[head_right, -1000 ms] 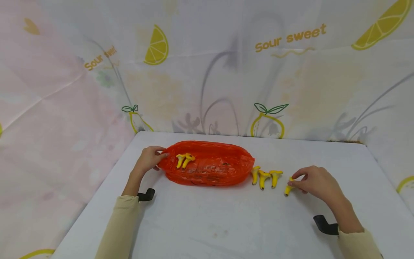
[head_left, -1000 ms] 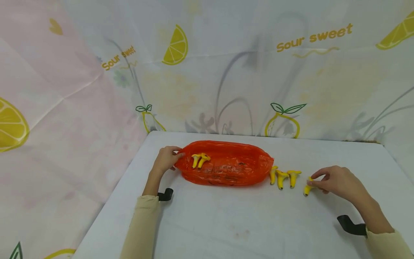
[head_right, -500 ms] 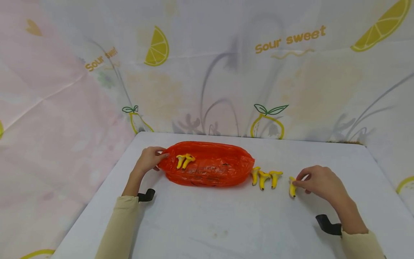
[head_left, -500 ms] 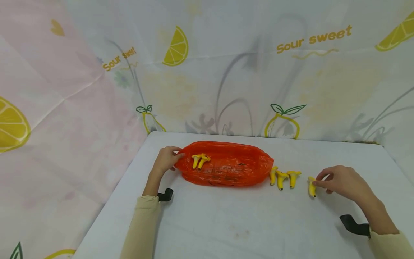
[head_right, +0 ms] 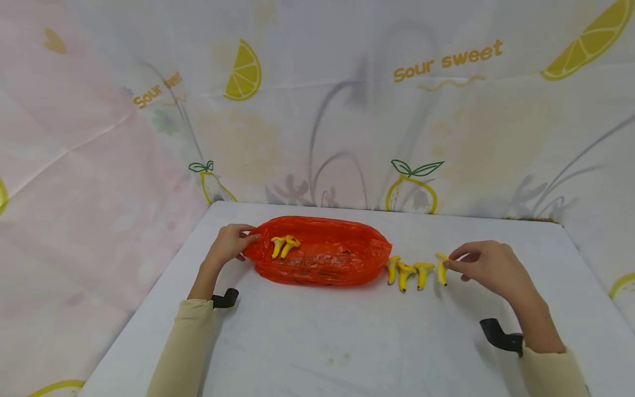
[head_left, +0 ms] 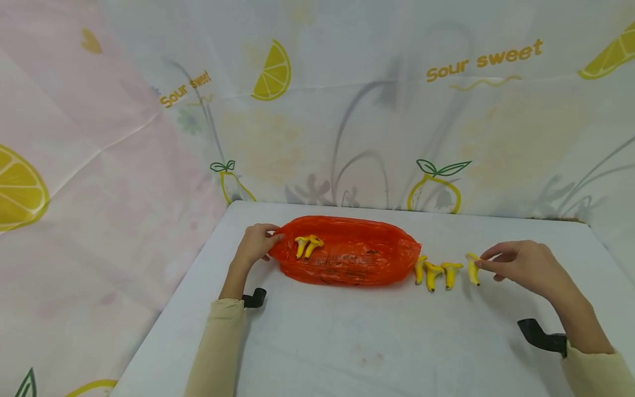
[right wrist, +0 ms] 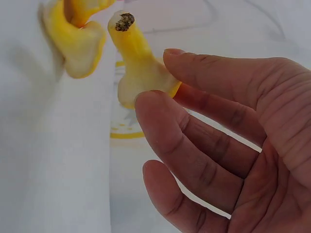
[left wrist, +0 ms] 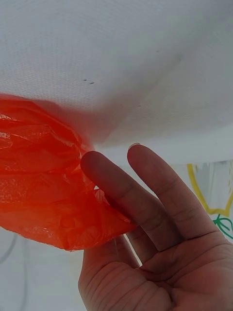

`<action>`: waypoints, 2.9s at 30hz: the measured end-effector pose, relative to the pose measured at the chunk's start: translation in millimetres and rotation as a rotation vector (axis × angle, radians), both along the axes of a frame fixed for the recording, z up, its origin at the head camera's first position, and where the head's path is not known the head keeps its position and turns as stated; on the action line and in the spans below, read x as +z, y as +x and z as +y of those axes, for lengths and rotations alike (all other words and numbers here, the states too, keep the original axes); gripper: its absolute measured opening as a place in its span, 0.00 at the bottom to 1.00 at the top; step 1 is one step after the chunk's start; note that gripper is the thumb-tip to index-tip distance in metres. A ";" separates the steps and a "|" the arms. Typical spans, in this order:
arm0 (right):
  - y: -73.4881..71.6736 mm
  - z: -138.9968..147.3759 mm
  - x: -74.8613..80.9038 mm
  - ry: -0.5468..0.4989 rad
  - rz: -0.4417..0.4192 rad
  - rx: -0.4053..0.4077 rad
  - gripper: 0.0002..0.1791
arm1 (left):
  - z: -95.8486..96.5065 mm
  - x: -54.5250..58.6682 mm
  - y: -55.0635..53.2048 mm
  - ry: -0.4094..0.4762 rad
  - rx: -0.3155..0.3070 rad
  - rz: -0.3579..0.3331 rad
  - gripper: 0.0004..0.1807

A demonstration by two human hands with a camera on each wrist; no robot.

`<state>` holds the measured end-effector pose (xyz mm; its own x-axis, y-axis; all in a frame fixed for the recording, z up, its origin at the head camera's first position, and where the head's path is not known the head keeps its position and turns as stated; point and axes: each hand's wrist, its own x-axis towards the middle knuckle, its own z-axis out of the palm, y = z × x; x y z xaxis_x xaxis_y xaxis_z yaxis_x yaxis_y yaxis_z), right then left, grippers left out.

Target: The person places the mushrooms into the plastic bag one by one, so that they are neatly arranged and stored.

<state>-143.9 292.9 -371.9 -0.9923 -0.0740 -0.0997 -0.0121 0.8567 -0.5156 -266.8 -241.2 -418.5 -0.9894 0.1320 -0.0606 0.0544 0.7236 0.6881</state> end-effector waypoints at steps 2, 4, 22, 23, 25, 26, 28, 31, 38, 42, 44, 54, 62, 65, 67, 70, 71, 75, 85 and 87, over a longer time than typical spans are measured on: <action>-1.1 -2.9 2.5 -0.016 0.022 -0.007 0.27 | 0.1 -0.3 -0.2 -0.001 -0.001 -0.001 0.20; -1.8 -5.9 5.2 -0.041 0.043 -0.018 0.27 | 0.0 -0.9 -0.4 -0.001 -0.002 -0.004 0.20; -18.2 -41.5 16.3 -0.272 0.154 -0.033 0.25 | 1.2 0.9 -0.4 -0.008 -0.002 -0.001 0.20; -19.9 -44.1 16.8 -0.281 0.149 -0.028 0.26 | 1.5 1.2 -0.5 -0.009 -0.004 0.004 0.19; -23.0 -49.5 17.5 -0.298 0.141 -0.015 0.26 | 1.8 1.6 -0.4 -0.010 -0.002 0.012 0.19; -24.7 -52.4 17.5 -0.307 0.137 -0.013 0.26 | 1.9 1.7 -0.4 -0.010 0.000 0.015 0.19; -27.4 -58.1 17.2 -0.323 0.128 -0.010 0.26 | 2.1 1.6 -0.5 -0.007 0.000 0.018 0.18; -31.0 -67.1 16.8 -0.342 0.133 -0.002 0.25 | 2.2 1.1 -0.4 -0.008 -0.001 0.014 0.18; -41.6 -90.0 19.5 -0.399 0.147 0.041 0.24 | 3.3 -0.7 -1.1 -0.007 0.016 -0.003 0.19; -48.0 -103.2 17.0 -0.422 0.138 0.059 0.24 | 2.5 -1.6 -1.8 -0.010 0.008 0.005 0.19; -52.1 -108.9 13.9 -0.436 0.142 0.067 0.22 | 2.0 -1.8 -2.1 -0.010 0.006 0.007 0.19; -68.1 -135.3 0.1 -0.522 0.103 0.095 0.20 | 0.9 -2.6 -1.7 -0.008 0.001 0.012 0.19; -75.5 -160.7 -8.0 -0.599 0.064 0.123 0.18 | 1.2 -2.5 -1.6 -0.009 0.008 -0.003 0.20; -78.8 -169.5 -12.4 -0.607 0.067 0.133 0.18 | 1.4 -2.4 -1.4 -0.004 0.008 -0.003 0.20; -81.2 -175.2 -15.9 -0.595 0.088 0.134 0.17 | 1.3 -2.7 -1.4 -0.005 0.007 0.001 0.19; -84.7 -183.3 -20.9 -0.617 0.093 0.143 0.16 | 1.0 -3.5 -1.3 -0.006 0.006 0.004 0.19; -85.6 -186.1 -22.6 -0.628 0.087 0.142 0.15 | 0.9 -3.7 -1.3 -0.005 0.005 0.003 0.19; -89.5 -197.0 -29.3 -0.684 0.030 0.122 0.15 | 0.8 -4.0 -1.0 -0.001 0.002 0.005 0.19; -96.7 -222.1 -46.9 -0.648 0.047 0.063 0.13 | 1.7 -3.3 -0.3 -0.005 0.005 0.003 0.20; -98.3 -226.3 -50.9 -0.655 0.039 0.050 0.13 | 2.0 -3.1 -0.4 -0.005 0.005 0.001 0.20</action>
<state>-242.2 66.5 -422.8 -0.9880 -0.1535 0.0175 -0.0730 0.3640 -0.9285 -267.2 -239.1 -421.6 -0.9901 0.1267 -0.0604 0.0513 0.7274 0.6843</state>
